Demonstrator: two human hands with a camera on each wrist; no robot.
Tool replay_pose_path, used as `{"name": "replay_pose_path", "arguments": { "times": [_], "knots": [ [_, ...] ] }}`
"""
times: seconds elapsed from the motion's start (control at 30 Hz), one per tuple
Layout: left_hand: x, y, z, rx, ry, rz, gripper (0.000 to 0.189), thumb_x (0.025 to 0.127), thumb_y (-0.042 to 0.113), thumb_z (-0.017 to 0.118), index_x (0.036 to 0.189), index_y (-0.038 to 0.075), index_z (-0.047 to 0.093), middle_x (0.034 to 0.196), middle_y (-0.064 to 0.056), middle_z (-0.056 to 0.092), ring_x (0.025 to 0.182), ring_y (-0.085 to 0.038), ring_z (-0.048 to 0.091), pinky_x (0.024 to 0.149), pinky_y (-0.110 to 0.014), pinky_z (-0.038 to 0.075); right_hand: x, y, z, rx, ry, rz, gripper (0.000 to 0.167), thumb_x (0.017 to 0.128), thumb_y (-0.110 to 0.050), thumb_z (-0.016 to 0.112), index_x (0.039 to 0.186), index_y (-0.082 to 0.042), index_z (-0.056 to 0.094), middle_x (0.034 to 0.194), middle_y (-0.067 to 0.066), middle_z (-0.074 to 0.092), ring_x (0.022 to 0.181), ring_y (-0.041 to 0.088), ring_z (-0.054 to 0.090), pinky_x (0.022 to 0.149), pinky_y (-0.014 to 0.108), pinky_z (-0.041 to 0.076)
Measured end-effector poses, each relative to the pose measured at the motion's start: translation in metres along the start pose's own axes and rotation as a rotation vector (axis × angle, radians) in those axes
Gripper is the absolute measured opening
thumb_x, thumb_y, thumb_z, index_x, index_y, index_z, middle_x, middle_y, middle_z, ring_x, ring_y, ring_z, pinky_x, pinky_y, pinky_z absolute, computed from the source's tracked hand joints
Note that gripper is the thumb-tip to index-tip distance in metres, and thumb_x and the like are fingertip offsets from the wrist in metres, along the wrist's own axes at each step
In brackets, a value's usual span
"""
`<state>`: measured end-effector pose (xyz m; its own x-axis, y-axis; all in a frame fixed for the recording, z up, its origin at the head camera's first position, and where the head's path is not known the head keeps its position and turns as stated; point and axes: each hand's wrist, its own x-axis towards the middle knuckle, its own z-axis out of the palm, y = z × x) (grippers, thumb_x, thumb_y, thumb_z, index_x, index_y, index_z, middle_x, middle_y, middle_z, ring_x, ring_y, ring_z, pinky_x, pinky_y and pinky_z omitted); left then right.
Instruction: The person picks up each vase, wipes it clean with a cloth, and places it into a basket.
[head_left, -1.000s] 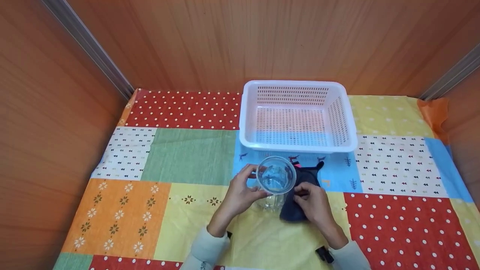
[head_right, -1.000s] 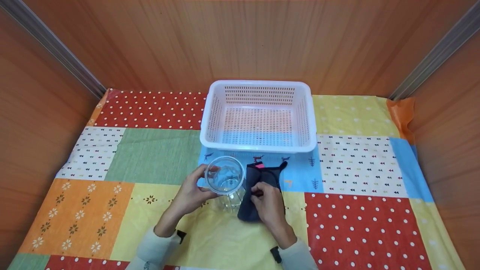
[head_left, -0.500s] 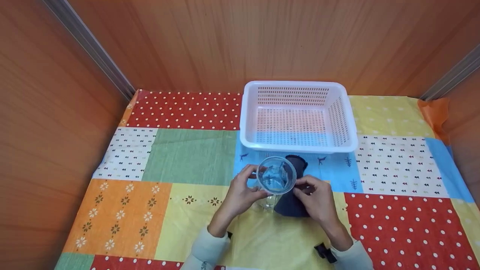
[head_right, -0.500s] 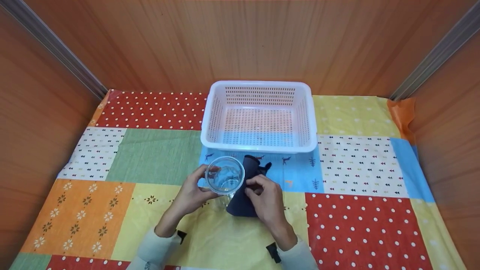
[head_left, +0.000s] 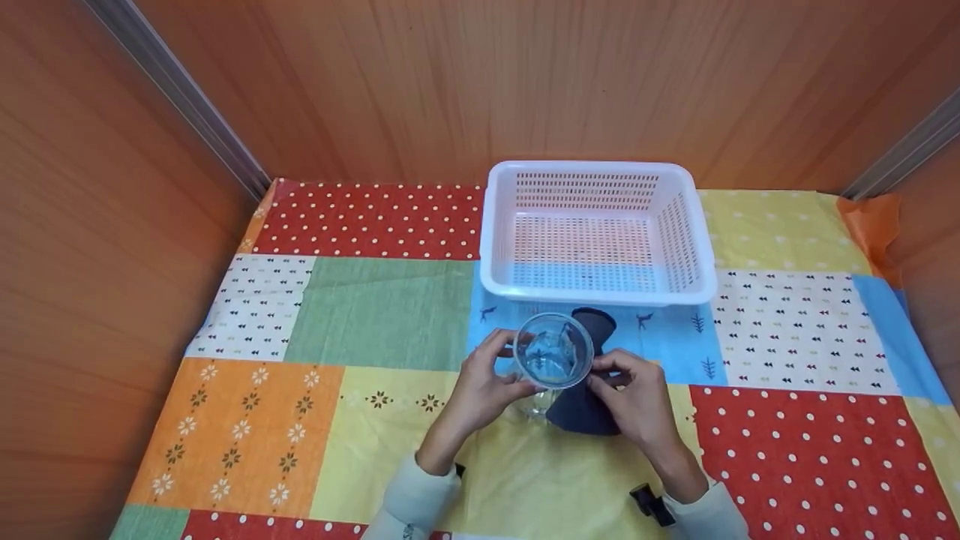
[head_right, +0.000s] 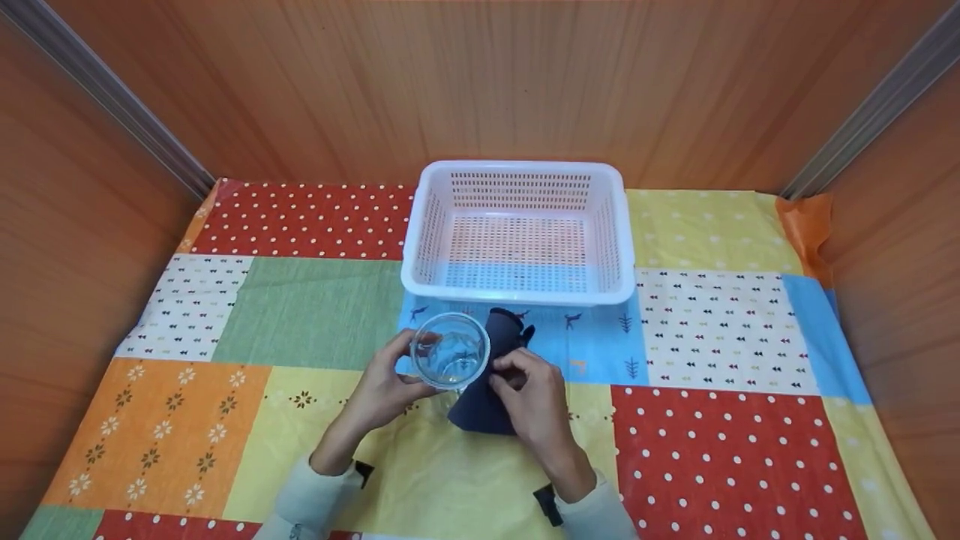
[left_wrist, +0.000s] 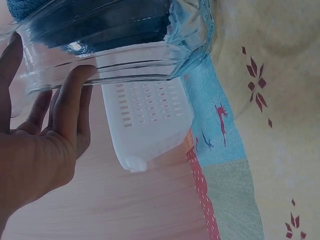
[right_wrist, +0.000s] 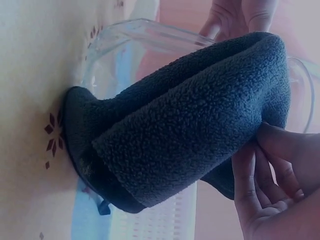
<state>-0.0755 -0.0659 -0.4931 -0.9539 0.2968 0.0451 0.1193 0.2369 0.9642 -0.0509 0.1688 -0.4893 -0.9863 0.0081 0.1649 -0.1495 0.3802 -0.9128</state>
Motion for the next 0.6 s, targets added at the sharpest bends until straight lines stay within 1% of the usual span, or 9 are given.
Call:
{"name": "replay_pose_path", "arguments": {
  "times": [0.13,0.23,0.37,0.5,0.6],
  "knots": [
    [0.0,0.0,0.0,0.0,0.011,0.005,0.057,0.083,0.009,0.091,0.133,0.004,0.064,0.131,-0.02,0.063,0.115,-0.039,0.062,0.074,-0.031,0.065,0.0,0.006,0.001,-0.032,-0.004,-0.022,0.024,0.083,0.016,0.079,0.093,-0.006,0.08,0.091,0.004,0.076,0.083,0.011,0.071,0.075,0.02,0.061],
    [0.0,-0.001,0.001,0.006,0.024,0.006,0.056,0.081,0.007,0.092,0.131,0.002,0.065,0.128,-0.018,0.064,0.114,-0.038,0.062,0.072,-0.029,0.064,-0.001,0.012,0.003,-0.051,-0.01,-0.025,0.023,0.083,0.017,0.079,0.091,-0.005,0.079,0.091,0.005,0.076,0.082,0.013,0.071,0.074,0.019,0.06],
    [0.0,0.0,0.001,0.009,0.029,0.002,0.056,0.081,0.006,0.092,0.13,0.003,0.065,0.127,-0.013,0.065,0.115,-0.036,0.062,0.073,-0.03,0.064,-0.003,0.021,0.005,-0.058,-0.028,0.022,0.022,0.083,0.017,0.078,0.089,-0.004,0.076,0.092,0.009,0.075,0.081,0.015,0.072,0.073,0.019,0.059],
    [0.0,0.001,0.001,0.011,0.027,-0.001,0.056,0.081,0.006,0.092,0.13,0.003,0.065,0.128,-0.013,0.065,0.115,-0.036,0.062,0.073,-0.031,0.064,-0.004,0.028,0.007,-0.084,-0.039,0.07,0.021,0.082,0.017,0.079,0.088,-0.002,0.073,0.092,0.012,0.075,0.081,0.019,0.073,0.071,0.019,0.059],
    [0.0,0.001,0.001,0.019,0.028,-0.004,0.056,0.081,0.006,0.091,0.13,0.004,0.065,0.128,-0.012,0.065,0.115,-0.036,0.062,0.073,-0.03,0.064,-0.005,0.031,0.008,-0.11,-0.048,0.081,0.02,0.082,0.016,0.08,0.088,-0.001,0.073,0.092,0.013,0.075,0.083,0.024,0.074,0.071,0.02,0.059]
  ]
}}
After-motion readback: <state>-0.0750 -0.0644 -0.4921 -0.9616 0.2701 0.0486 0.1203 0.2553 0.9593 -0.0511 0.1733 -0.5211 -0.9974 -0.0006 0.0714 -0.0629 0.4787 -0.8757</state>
